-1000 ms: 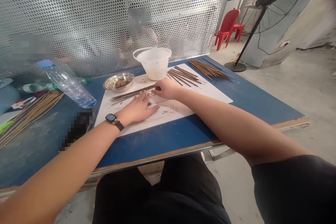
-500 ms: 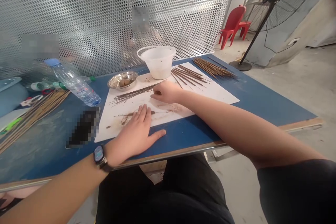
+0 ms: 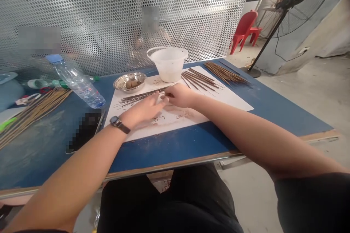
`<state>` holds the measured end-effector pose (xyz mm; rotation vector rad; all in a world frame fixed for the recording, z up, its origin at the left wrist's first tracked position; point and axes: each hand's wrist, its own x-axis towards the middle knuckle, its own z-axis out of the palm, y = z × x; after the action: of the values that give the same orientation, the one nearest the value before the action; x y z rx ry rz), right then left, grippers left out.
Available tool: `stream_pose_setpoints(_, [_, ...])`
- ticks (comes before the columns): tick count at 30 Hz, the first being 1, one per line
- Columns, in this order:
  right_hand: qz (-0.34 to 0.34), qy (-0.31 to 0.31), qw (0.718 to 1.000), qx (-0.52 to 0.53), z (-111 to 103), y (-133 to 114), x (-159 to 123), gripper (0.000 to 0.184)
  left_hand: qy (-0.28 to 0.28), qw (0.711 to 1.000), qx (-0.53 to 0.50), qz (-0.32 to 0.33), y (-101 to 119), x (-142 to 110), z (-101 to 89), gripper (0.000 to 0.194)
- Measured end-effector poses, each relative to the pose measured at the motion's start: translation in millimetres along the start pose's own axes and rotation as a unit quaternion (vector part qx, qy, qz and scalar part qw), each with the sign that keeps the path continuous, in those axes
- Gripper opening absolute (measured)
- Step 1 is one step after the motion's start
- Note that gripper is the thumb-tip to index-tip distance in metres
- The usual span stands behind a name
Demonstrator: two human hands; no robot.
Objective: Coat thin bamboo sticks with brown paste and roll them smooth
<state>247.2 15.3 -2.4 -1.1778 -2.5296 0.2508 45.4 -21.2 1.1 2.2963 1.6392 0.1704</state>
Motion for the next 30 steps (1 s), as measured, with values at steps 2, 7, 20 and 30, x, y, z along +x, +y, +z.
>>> stream_pose_setpoints(2, [-0.007, -0.034, 0.999, 0.005, -2, -3, -1, 0.031, 0.007, 1.0, -0.022, 0.009, -12, -8, -18.7, 0.08])
stream_pose_setpoints(7, [-0.02, -0.118, 0.993, -0.008, -8, -3, -2, 0.016, -0.061, 0.994, 0.088, -0.029, -37, -15, -60.5, 0.047])
stream_pose_setpoints(20, [0.021, -0.168, 0.981, -0.091, -30, 24, -3, 0.015, -0.126, 0.991, 0.046, 0.006, -42, -12, -57.7, 0.053])
stream_pose_setpoints(30, [-0.055, -0.123, 0.987, -0.093, 28, -51, -29, 0.1, -0.162, 0.982, 0.083, -0.049, -55, -13, -63.5, 0.04])
